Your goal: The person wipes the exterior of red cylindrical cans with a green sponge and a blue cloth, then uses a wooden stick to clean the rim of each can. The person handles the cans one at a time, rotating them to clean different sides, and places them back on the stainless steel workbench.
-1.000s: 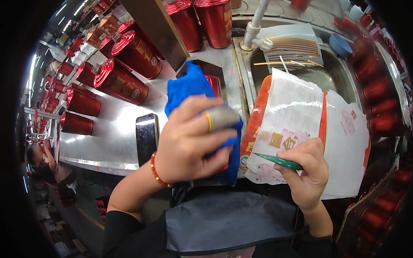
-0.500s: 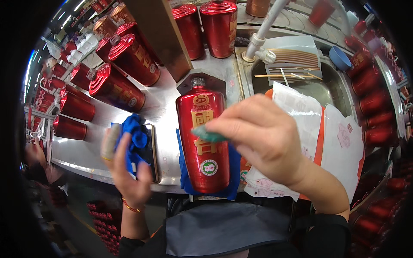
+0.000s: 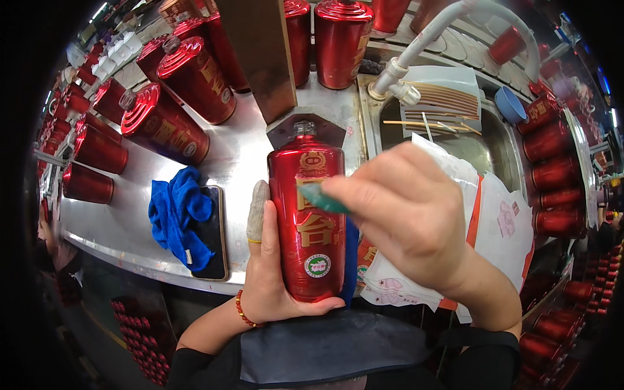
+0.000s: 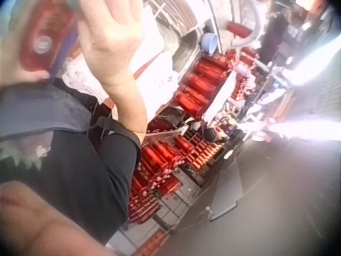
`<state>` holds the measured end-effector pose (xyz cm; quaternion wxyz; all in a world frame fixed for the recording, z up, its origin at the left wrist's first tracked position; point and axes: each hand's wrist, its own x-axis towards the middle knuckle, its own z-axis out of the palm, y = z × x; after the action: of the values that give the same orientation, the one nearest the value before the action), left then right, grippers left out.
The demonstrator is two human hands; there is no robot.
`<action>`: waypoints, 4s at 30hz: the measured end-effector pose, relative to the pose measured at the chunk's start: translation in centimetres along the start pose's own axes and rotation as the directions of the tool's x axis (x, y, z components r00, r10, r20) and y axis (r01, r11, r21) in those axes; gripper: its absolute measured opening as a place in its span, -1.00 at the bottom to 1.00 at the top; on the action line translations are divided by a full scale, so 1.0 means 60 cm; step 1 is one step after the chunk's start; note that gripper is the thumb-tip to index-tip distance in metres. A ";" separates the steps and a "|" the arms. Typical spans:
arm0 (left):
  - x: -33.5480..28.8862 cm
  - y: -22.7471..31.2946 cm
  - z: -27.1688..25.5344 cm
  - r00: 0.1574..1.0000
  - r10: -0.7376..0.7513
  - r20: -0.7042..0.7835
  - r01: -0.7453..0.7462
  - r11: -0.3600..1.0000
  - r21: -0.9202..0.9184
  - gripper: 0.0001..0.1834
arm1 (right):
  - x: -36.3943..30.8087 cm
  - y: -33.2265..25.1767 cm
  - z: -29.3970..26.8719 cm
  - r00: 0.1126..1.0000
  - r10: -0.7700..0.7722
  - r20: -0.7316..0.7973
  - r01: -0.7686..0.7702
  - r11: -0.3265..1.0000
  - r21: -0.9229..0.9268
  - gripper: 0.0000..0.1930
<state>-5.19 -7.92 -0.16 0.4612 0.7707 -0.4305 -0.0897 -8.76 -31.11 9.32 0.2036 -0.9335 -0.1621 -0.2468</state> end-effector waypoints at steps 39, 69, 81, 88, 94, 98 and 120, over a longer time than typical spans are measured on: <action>-0.004 -0.037 0.005 0.998 0.064 0.024 -0.062 0.994 -0.095 0.70 | -0.089 -0.085 0.030 0.975 -0.219 0.033 0.219 0.976 -0.001 -0.69; -0.004 -0.049 0.013 0.999 0.024 0.036 -0.013 0.957 -0.289 0.63 | -0.166 -0.052 0.051 0.661 0.748 0.060 -0.629 0.508 0.589 -0.79; -0.005 -0.052 0.011 1.000 0.025 0.017 -0.020 0.967 -0.253 0.66 | -0.172 -0.028 0.061 0.629 0.777 0.024 -0.709 0.562 0.426 -0.79; -0.011 -0.063 0.007 0.998 -0.014 0.068 0.032 0.962 -0.270 0.67 | -0.167 -0.027 0.055 0.728 0.686 0.019 -0.595 0.617 0.515 -0.82; 0.004 -0.016 0.001 0.991 0.107 -0.082 -0.107 0.994 0.009 0.53 | -0.146 -0.036 0.044 0.804 0.594 0.038 -0.480 0.609 0.632 -0.80; -0.002 0.027 -0.003 0.982 0.126 -0.139 -0.076 0.945 0.319 0.20 | -0.127 -0.038 0.019 0.947 0.252 -0.199 -0.260 0.966 -0.011 -0.77; -0.014 -0.013 0.077 0.957 0.063 -0.284 -0.095 0.991 -0.099 0.45 | -0.055 -0.158 -0.019 0.991 -0.082 0.105 0.064 0.984 0.166 -0.71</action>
<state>-7.75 -10.07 -3.57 0.5630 0.7308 -0.3855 0.0149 -15.78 -24.08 11.33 0.2603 -0.9196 -0.2268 -0.1875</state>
